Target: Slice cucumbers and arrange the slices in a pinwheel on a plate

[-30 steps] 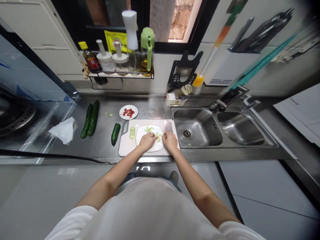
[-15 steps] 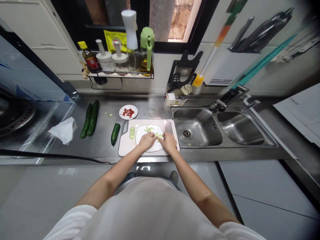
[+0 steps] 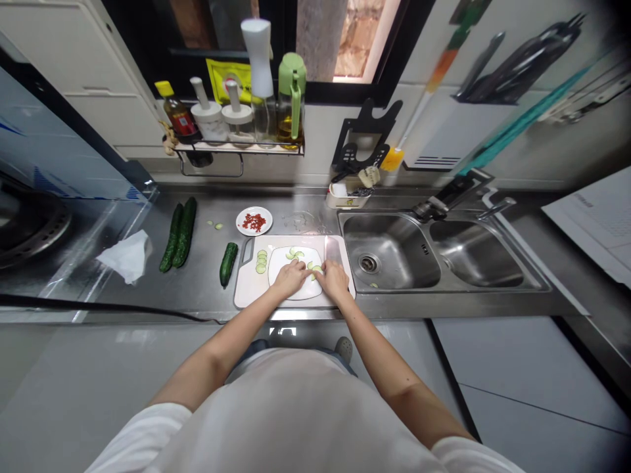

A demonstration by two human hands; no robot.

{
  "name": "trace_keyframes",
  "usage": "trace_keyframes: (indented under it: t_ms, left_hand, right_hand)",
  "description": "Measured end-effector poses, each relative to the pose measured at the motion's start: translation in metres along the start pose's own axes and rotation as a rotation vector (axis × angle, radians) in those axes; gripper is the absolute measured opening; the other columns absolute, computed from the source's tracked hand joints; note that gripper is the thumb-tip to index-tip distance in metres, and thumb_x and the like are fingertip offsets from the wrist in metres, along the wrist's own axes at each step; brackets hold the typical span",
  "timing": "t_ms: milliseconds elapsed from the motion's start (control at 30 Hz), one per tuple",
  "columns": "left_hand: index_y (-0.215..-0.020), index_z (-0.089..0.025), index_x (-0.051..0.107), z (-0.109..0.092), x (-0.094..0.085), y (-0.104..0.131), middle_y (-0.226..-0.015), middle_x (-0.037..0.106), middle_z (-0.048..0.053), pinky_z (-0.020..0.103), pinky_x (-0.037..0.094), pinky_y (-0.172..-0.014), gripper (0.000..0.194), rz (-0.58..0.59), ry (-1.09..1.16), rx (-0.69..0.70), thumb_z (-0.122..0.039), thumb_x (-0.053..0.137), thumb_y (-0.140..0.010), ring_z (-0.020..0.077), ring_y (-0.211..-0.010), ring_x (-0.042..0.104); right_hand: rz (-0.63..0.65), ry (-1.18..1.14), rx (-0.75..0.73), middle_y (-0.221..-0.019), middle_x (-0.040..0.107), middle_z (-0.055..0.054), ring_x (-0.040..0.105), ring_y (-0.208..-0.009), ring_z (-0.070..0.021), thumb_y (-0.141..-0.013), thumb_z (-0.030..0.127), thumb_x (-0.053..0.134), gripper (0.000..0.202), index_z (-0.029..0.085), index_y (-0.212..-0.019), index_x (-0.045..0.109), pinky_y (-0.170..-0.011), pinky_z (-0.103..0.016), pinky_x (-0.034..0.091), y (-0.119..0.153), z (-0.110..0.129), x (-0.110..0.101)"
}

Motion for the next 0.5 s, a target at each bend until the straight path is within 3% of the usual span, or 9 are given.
trace_keyframes:
  t_ms: [500]
  left_hand:
    - [-0.116, -0.028, 0.066, -0.0003, -0.0021, -0.0006, -0.104, 0.060, 0.008, 0.030, 0.045, -0.080, 0.031, 0.005, -0.004, 0.001, -0.024, 0.042, -0.096, 0.0215, -0.102, 0.050]
  right_hand:
    - [0.026, 0.046, 0.085, -0.109, 0.061, -0.010, 0.052, -0.104, -0.0251, -0.090, 0.040, 0.056, 0.023, 0.022, -0.104, 0.059, -0.076, -0.031, 0.040, -0.0101, -0.0029, -0.0052]
Point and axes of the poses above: each hand's wrist, its own y-axis away from the middle knuckle, its own x-axis out of the palm, z = x × y, the point moved 6 cm from there along -y, towards the middle knuckle
